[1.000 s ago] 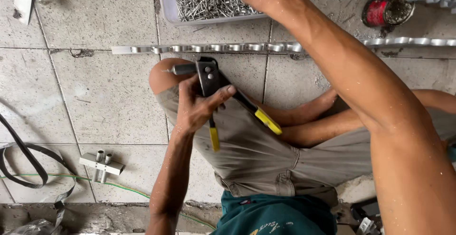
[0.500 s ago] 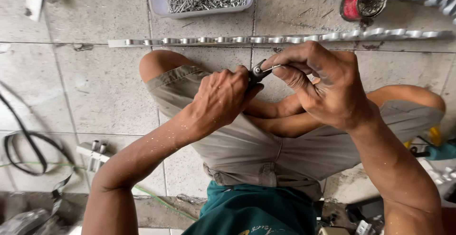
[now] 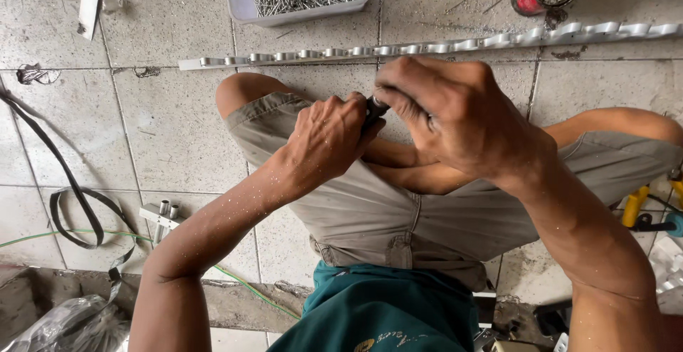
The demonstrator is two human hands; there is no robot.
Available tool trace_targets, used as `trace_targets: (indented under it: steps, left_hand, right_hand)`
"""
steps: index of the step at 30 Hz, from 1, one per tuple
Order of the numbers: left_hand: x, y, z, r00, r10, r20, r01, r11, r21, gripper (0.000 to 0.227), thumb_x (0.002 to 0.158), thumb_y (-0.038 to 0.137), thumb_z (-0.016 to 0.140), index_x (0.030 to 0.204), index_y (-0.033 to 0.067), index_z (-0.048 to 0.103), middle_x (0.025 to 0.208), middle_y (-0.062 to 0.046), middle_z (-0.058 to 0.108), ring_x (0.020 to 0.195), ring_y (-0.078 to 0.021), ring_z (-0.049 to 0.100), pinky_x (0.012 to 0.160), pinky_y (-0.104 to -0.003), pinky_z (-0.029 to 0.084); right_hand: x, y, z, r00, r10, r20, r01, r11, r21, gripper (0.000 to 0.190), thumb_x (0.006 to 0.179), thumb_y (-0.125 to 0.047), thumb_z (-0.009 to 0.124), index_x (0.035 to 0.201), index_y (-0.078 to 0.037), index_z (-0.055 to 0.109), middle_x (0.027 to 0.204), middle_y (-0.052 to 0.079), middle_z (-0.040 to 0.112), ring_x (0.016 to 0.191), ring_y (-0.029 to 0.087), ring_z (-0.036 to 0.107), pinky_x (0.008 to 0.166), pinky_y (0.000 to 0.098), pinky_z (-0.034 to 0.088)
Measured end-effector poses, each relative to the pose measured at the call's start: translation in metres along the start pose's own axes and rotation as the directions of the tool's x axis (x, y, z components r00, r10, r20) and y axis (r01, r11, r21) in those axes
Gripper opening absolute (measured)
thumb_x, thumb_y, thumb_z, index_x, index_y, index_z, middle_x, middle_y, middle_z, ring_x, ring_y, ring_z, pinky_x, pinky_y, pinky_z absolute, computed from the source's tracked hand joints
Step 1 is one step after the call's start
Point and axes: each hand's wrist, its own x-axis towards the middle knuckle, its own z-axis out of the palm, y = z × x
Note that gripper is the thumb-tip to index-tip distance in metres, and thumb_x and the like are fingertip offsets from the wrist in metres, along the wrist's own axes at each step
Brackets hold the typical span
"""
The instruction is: The person sits on the floor and uses a manual nail gun to drive nails from a plastic container into a long metal strip. They repeatedly pick up nails and hammer them into the strip, which is laid out on the tiled floor.
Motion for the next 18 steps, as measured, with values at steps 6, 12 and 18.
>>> trace_targets:
  steps: [6, 12, 18]
  left_hand:
    - [0.020, -0.007, -0.032, 0.994, -0.035, 0.107, 0.060, 0.967, -0.246, 0.045, 0.100, 0.048, 0.066, 0.096, 0.0034, 0.064, 0.090, -0.016, 0.057, 0.050, -0.0310, 0.060, 0.042, -0.048, 0.053]
    - [0.051, -0.002, -0.061, 0.947, 0.086, -0.309, -0.294, 0.622, -0.726, 0.061, 0.100, 0.042, 0.067, 0.133, -0.0036, 0.046, 0.135, -0.016, 0.044, 0.117, -0.0251, 0.059, 0.101, -0.038, 0.055]
    - [0.086, -0.078, 0.045, 0.894, 0.121, -0.432, -0.312, 0.860, -0.404, 0.065, 0.100, 0.061, 0.059, 0.134, 0.0067, 0.064, 0.123, -0.014, 0.064, 0.114, -0.0308, 0.059, 0.094, -0.047, 0.053]
  right_hand:
    - [-0.015, 0.022, 0.009, 0.982, 0.139, 0.129, -0.127, 0.987, -0.100, 0.034, 0.090, -0.007, 0.086, 0.112, 0.006, 0.065, 0.124, 0.023, 0.050, 0.100, 0.035, 0.066, 0.090, 0.0418, 0.065]
    - [-0.063, 0.059, 0.076, 0.948, 0.146, 0.282, -0.308, 0.636, 0.708, 0.099, 0.090, -0.056, 0.065, 0.161, -0.004, 0.020, 0.169, 0.017, 0.028, 0.160, 0.035, 0.027, 0.135, 0.0503, 0.024]
    - [-0.080, 0.064, 0.072, 0.734, 0.630, 0.253, -0.520, 0.284, 0.805, 0.027, 0.100, -0.009, 0.060, 0.124, 0.002, 0.056, 0.126, 0.015, 0.063, 0.100, 0.026, 0.074, 0.086, 0.0361, 0.066]
